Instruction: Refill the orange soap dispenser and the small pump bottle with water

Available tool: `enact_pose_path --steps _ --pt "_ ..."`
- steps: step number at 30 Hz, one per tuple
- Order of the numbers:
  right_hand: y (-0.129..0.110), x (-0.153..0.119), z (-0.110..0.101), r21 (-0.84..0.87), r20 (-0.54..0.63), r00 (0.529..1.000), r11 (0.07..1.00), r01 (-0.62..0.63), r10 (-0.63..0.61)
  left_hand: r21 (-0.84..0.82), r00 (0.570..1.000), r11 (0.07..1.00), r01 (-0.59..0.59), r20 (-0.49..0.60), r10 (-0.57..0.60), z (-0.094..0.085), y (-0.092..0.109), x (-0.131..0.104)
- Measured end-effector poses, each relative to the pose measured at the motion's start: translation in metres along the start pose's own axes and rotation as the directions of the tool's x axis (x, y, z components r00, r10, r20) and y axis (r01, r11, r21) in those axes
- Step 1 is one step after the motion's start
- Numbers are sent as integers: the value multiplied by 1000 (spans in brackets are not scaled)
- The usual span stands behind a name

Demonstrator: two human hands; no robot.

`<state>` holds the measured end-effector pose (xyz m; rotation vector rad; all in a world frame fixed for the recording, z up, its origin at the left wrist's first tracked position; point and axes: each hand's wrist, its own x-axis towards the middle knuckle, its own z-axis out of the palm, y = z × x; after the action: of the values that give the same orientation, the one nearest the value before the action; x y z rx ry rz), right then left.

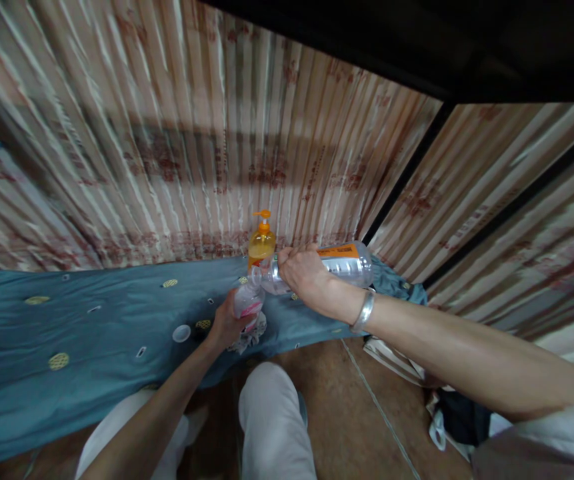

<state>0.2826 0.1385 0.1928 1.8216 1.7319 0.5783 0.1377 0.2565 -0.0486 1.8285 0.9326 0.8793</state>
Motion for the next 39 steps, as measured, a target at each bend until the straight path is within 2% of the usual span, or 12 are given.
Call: enact_pose_path --steps 7,14,18,28,33,39 --pt "-1 -2 -2 11 6 1000 1000 7 -7 -24 1000 1000 5 18 -5 0 -5 1" --pt "0 -2 -7 8 22 1000 1000 8 -8 -65 999 997 34 -28 -36 1 6 -2" --pt "-1 -2 -9 -3 39 999 1000 0 1 -72 999 996 48 -17 -50 -1 11 -3" --pt "-2 -3 -13 -12 71 997 1000 10 -10 -71 997 995 67 -34 -70 -1 13 -4" --pt "-2 -3 -16 -25 109 994 1000 7 -4 -73 998 996 52 -32 -54 -1 11 -3" --pt "-2 -4 -16 -33 75 997 999 8 -6 -91 999 996 23 -36 -26 0 8 -3"
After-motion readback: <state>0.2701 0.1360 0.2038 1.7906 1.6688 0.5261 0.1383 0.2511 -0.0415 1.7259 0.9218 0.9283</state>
